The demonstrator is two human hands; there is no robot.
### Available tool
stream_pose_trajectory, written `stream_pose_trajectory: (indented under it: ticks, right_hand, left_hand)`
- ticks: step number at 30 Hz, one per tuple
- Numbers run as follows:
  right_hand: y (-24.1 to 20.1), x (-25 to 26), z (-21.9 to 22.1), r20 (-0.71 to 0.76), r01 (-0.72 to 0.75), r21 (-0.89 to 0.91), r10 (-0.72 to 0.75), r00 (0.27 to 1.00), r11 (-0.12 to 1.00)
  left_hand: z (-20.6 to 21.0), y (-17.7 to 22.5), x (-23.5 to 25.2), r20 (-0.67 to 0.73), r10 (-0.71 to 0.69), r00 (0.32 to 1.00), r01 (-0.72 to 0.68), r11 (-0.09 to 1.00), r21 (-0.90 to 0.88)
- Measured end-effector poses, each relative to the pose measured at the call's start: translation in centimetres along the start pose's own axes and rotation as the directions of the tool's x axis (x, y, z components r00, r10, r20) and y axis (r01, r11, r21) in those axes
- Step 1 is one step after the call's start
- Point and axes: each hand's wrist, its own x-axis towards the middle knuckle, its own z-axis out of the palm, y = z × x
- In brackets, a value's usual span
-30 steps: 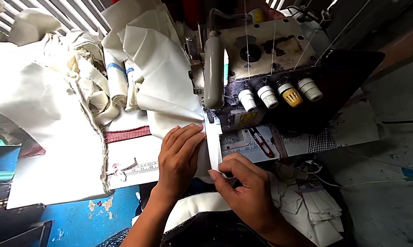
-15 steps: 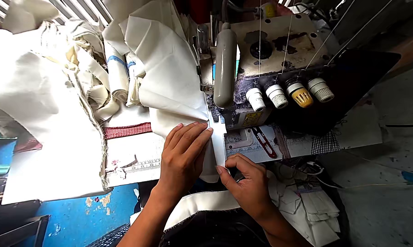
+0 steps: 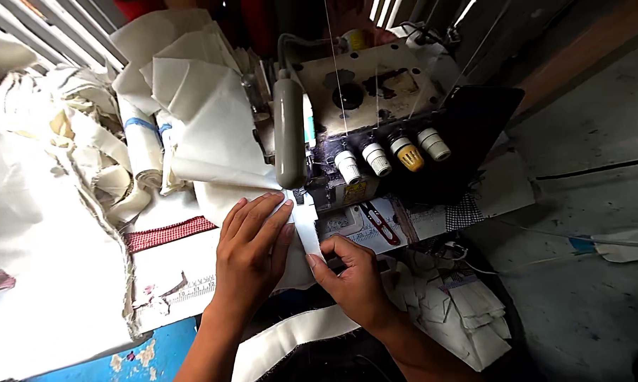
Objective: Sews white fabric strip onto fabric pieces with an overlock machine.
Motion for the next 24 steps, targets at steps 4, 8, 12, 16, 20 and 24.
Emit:
stream_pose_trajectory:
  ticks: [4,8,12,16,20,24]
  right_hand:
    - [0.3,0.1,0.3,-0.009,-0.005,-0.012,0.005,1.0,1.0]
    - [0.4,-2.3,-0.3,0.078,0.091,-0.342,-0.069,0.995,0.935]
    - [0.6,-7.0,-2.0,0.215,0.31,-0.486,-0.232,0.949,0.817]
    - [1.5,-8.2,-4.3,0.541,0.395,-0.384,-0.143,0.829,0.834]
    - [1.5,-2.7,-5.3,0.218,0.154,-0.193,-0.111,0.97,0.969]
    - [2.0,1.6,-1.6,0.215,-0.152,0.278,0.093,0.972,0.948]
  left_hand:
    - [0.1,-0.7,0.4,0.002,0.012,1.0,-0.012,1.0,-0.011]
    - [-1.4,0.3,-0.7,-0.017,-0.046,0.999,0.046,0.999,-0.009]
    - [-1.8,4.4,-4.4,0.048,-0.349,0.936,0.343,0.873,-0.347]
    - [0.1,6.4,-6.4,0.326,-0.568,0.756,0.622,0.468,-0.628]
    - [-0.9,6.1,-6.0,0.413,-0.563,0.716,0.609,0.215,-0.763]
    - [-2.5,7.1,-5.1,0.627,-0.445,0.639,0.541,-0.32,-0.778]
